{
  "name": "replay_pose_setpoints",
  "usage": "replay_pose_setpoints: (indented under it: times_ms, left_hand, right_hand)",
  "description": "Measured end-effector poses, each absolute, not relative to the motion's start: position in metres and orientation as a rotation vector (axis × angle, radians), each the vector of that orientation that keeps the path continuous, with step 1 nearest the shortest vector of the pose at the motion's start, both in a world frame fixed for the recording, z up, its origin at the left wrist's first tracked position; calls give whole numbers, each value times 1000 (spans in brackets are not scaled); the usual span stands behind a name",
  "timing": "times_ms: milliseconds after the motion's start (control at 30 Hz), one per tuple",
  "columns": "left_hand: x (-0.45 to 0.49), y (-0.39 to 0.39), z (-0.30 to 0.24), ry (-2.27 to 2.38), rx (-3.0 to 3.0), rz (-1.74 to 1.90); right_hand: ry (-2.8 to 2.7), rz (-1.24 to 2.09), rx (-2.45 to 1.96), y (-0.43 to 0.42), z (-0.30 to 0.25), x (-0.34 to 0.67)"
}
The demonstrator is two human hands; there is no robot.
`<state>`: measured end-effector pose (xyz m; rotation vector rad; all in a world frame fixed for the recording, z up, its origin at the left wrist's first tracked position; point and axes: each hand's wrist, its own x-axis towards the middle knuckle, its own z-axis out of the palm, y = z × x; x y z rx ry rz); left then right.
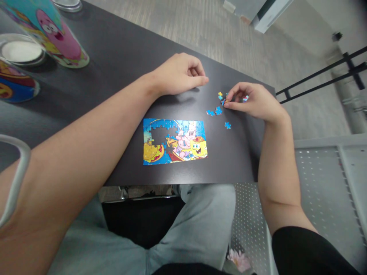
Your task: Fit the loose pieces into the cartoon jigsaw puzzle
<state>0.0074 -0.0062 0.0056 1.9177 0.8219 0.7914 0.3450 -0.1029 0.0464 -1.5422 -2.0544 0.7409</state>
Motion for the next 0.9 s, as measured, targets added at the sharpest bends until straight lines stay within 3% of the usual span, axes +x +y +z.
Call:
replay_pose_setpoints:
  times_ms: [233,467,900]
  left_hand:
    - [7,-18,19,839,1977,755]
    - [11,-24,27,872,1990,747]
    - [15,-25,29,882,2005,750]
  right_hand:
    - [-2052,887,-1319,-122,61,296]
    - [-2294,1018,-701,-168,45,203]
    - [-2505,1007,-765,-176,39,187]
